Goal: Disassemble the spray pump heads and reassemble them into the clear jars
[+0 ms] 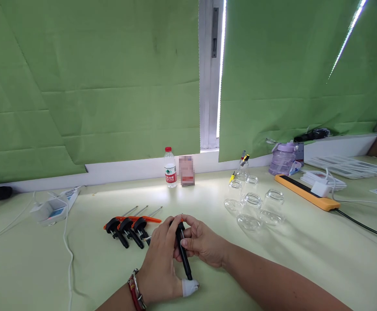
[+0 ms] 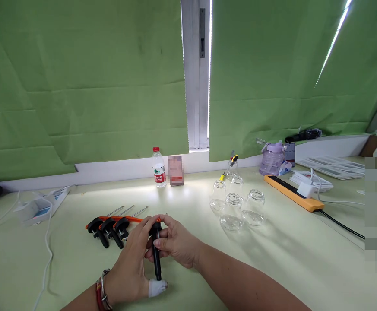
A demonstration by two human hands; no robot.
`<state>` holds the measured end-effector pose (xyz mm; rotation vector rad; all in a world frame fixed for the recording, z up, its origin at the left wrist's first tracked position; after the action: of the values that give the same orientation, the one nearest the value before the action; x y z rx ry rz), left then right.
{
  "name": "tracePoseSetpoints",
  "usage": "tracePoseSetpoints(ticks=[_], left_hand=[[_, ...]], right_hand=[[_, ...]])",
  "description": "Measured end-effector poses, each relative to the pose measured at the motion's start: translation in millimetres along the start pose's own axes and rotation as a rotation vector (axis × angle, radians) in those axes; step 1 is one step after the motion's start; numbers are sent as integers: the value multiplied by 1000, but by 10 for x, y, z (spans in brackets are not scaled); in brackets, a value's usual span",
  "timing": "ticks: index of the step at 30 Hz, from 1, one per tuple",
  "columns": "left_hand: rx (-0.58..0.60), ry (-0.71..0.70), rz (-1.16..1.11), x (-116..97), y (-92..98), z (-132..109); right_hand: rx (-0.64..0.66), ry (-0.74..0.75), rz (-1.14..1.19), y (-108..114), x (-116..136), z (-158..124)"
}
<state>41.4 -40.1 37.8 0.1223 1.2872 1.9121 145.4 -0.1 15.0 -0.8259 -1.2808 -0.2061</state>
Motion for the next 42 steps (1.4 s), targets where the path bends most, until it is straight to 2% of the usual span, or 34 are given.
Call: tracePoseSetpoints(ticks=[9, 15, 20, 34, 42], left_hand=[[10, 24, 0, -4, 7, 17], [70, 24, 58, 83, -94, -27], [113, 43, 29, 67, -111, -28], [104, 114, -26, 66, -94, -10], [105, 181, -119, 98, -74, -13]], right_hand=[[-31, -15, -20, 29, -26, 12], [-26, -19, -29, 33, -39, 17], [-10, -18, -22, 28, -36, 12], [-36, -12, -37, 13, -29, 20], [-106, -23, -13, 52, -78, 36]])
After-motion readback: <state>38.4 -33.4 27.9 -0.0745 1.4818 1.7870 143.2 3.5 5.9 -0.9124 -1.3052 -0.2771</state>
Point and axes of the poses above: each hand's wrist, its own z-axis towards the middle knuckle, its own y-axis out of the back of the hand, x = y × z, the point moved 5 cm from there along z, towards the middle knuckle, and after that the axes turned 5 degrees about -y, right-handed, at the moved point
